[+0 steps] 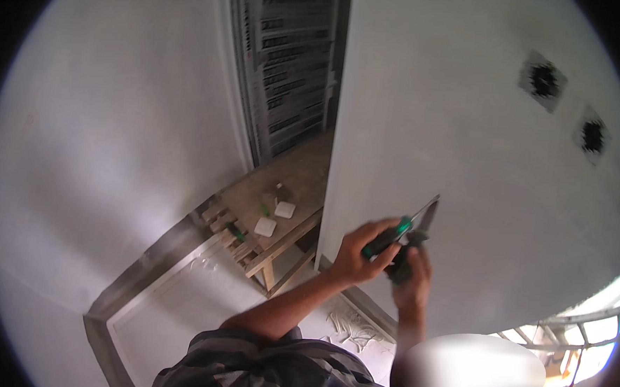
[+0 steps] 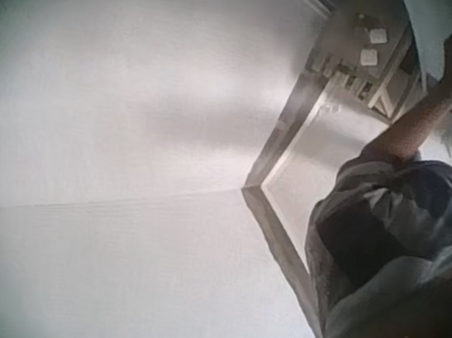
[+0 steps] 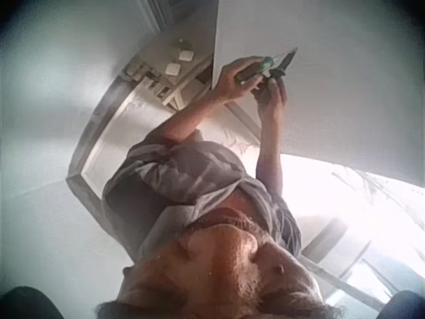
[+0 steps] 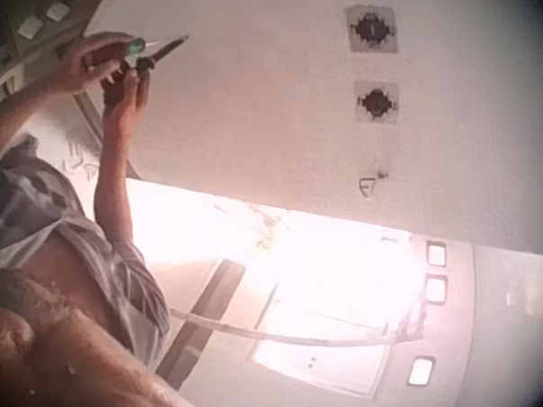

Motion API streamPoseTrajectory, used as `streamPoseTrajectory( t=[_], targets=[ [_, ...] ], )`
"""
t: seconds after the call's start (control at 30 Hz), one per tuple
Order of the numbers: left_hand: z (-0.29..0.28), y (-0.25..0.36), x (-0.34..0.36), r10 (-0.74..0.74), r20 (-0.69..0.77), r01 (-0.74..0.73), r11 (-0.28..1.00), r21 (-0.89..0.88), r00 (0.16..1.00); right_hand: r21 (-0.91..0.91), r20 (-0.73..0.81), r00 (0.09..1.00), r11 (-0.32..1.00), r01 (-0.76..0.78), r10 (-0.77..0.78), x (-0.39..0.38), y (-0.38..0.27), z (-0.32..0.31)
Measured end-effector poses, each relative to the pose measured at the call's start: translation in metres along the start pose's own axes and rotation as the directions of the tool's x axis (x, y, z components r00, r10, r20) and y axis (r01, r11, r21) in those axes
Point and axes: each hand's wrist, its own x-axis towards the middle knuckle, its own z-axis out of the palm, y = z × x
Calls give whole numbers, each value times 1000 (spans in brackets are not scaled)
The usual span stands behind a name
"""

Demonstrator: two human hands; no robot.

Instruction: The person installs two electrical outlet boxes into wall cutouts, secures them with screws, and attaches white faceplates. The person uses a screwdriver and a voltage tester to prepare and fasten the components.

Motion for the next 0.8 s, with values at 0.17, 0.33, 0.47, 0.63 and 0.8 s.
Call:
streamPoseTrajectory(
  t=[0.17, 0.33, 0.47, 0.63, 0.8],
  targets=[
    [-71, -66, -113, -442, -28, 439, 896, -70, 897, -361, -77, 948, 878, -314, 308, 22, 132, -9],
    [-143, -127, -163, -896, -225, 803, 444, -398, 384, -896, 17, 907, 409, -173, 420, 32, 247, 23],
    [-209, -210, -190, -963, -236, 710, 257, -655, 131, -957, 235, 828, 273, 103, 509, 60, 356, 28],
    [-309, -281, -163, -958, -274, 839, 220, -497, 88, -882, 391, 688, 462, 91, 611, 133, 438, 61],
    [-391, -395, -144, -799, -468, 913, 405, 44, 378, -935, 163, 718, 338, -106, 677, 154, 469, 52]
  ],
)
